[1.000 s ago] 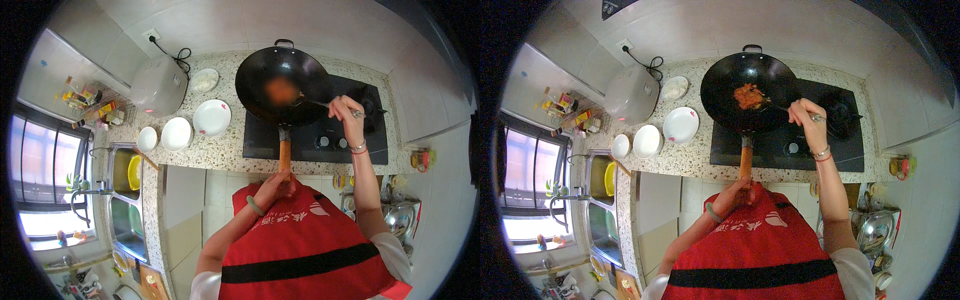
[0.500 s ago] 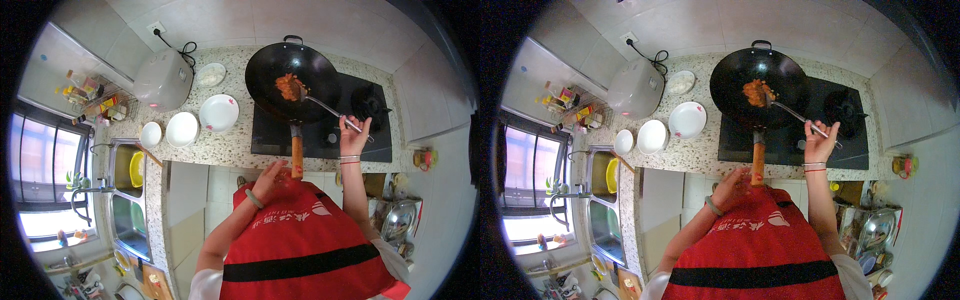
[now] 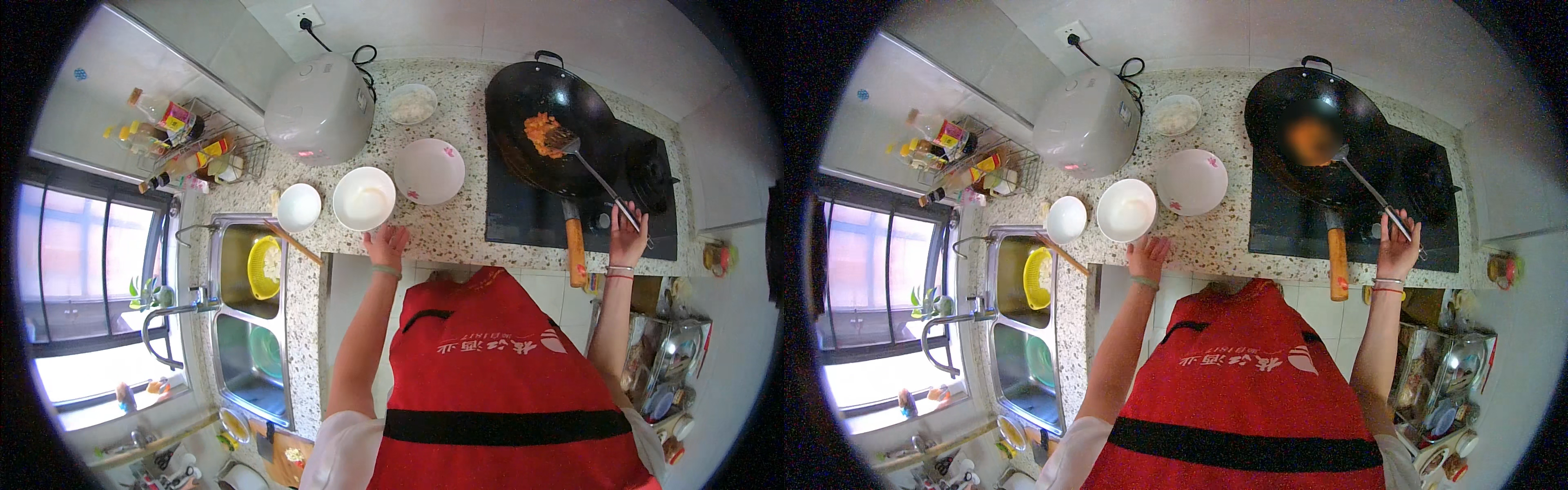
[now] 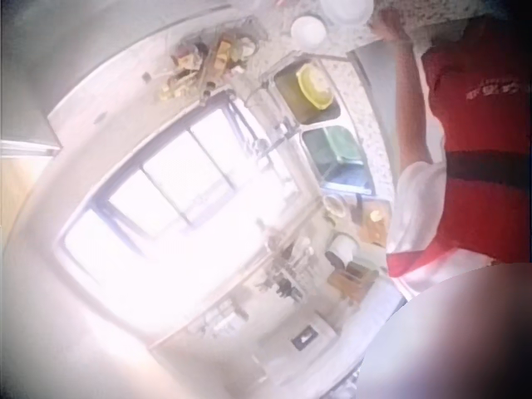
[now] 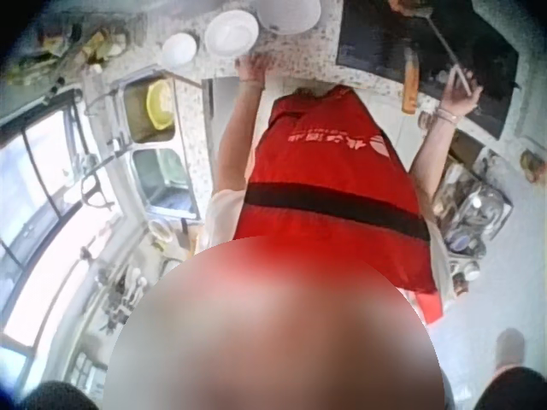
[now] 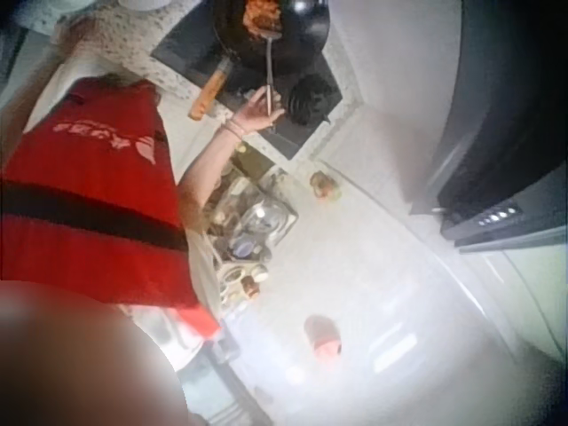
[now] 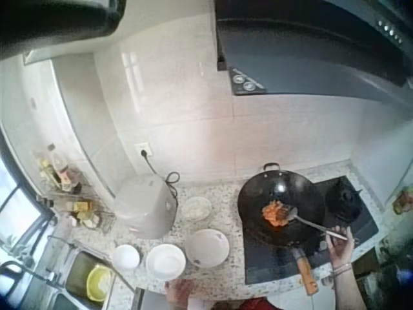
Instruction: The person stir-fries ingredients in a wok, adds water from a bowl, and then adds salt. They crack an egg into a bowl and whisk it with chopsticks while the food continues to cook in the wok.
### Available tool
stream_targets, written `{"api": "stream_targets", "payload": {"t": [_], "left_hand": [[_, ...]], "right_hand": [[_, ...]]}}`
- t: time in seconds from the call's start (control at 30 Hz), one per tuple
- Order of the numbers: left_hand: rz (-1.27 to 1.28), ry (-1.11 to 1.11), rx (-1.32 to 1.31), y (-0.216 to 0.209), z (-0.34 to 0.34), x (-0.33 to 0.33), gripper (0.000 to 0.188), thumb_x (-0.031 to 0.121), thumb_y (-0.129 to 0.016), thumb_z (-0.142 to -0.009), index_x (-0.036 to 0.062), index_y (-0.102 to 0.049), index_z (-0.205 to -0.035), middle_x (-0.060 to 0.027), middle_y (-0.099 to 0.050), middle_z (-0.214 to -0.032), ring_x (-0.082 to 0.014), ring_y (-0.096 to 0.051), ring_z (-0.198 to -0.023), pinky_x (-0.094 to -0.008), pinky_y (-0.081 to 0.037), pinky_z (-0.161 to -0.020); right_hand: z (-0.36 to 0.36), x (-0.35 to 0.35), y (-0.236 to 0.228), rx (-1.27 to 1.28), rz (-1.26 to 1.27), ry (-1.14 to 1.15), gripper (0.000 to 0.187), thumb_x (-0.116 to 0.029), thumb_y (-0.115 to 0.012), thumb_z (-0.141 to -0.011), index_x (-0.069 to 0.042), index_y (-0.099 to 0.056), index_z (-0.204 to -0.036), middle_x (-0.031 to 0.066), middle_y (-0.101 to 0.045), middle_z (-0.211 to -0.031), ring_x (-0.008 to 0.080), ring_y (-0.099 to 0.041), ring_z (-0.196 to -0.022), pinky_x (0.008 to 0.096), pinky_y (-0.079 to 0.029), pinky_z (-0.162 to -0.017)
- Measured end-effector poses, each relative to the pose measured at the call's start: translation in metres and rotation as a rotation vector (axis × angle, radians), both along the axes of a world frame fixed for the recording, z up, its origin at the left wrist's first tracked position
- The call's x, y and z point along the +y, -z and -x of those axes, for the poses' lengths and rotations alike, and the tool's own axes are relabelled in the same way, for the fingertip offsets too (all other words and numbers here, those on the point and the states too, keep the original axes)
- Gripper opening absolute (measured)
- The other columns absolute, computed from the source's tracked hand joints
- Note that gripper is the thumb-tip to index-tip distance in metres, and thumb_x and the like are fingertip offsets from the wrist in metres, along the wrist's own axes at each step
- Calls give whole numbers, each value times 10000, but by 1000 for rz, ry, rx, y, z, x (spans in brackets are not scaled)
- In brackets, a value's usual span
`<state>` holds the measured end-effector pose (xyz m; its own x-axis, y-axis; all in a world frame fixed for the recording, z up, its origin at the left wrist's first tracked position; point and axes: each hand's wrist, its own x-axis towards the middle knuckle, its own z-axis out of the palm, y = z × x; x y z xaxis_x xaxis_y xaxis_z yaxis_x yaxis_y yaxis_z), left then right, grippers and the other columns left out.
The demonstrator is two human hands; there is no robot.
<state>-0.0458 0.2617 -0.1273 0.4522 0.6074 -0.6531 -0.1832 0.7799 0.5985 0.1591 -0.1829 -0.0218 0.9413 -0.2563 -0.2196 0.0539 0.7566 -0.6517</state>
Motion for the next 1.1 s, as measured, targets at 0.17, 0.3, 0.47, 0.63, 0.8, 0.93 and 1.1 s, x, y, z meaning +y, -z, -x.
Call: {"api": "stream_targets", "payload": {"t": [0.17, 0.3, 0.47, 0.63, 0.8, 0.93, 1.1], "left_hand": [[-18, 119, -134, 13, 2, 37, 526, -6, -453, -786, 45, -295, -1285, -241, -515, -1176, -425, -574, -1033, -501, -529, -862], [54, 149, -173, 13, 5, 45, 464, -5, -452, -755, 24, -384, -1213, -226, -545, -1119, -406, -573, -1040, -495, -526, -861], [74, 45, -59, -3, 21, 39, 509, 57, -475, -839, 48, -342, -1330, -219, -536, -1181, -370, -538, -1118, -481, -507, -898], [140, -56, -138, -4, 76, 37, 500, 157, -519, -923, 14, -341, -1368, -202, -537, -1216, -318, -552, -1116, -436, -500, -920], [-52, -173, -62, -36, 189, 58, 352, 116, -504, -934, -8, -464, -1261, -173, -605, -1119, -283, -622, -1007, -396, -535, -862], [-142, -483, 101, -22, 291, 87, 299, 75, -500, -923, -5, -478, -1211, -169, -630, -1053, -263, -644, -943, -382, -556, -812], [-251, -842, 276, 18, 409, 141, 348, 29, -523, -892, 4, -443, -1230, -154, -574, -1099, -259, -616, -965, -404, -556, -801]], "right_hand": [[30, 0, 2, -19, 83, -160, 350, -268, -505, -956, -6, -534, -1186, 158, -563, -1235, 283, -498, -1207, 466, -400, -1051], [75, -8, 36, 78, 182, -164, 387, -245, -499, -936, -19, -503, -1251, 133, -566, -1238, 258, -520, -1173, 412, -428, -1005], [149, 39, 104, 505, 409, -625, 349, -249, -534, -914, -64, -539, -1210, 91, -622, -1110, 198, -613, -959, 327, -515, -806], [154, 218, 52, 302, 717, -1313, 295, -254, -507, -949, -33, -605, -1119, 90, -675, -976, 164, -643, -842, 286, -530, -706], [192, 361, 39, 60, 678, -1761, 295, -229, -477, -964, -15, -610, -1117, 89, -680, -976, 148, -649, -828, 267, -527, -695], [252, 452, 28, -102, 656, -2041, 288, -215, -468, -968, -11, -612, -1111, 91, -682, -964, 144, -658, -807, 256, -528, -693], [345, 536, 41, -104, 617, -2272, 284, -187, -475, -960, 7, -595, -1130, 117, -672, -972, 166, -665, -800, 262, -544, -684]]}}
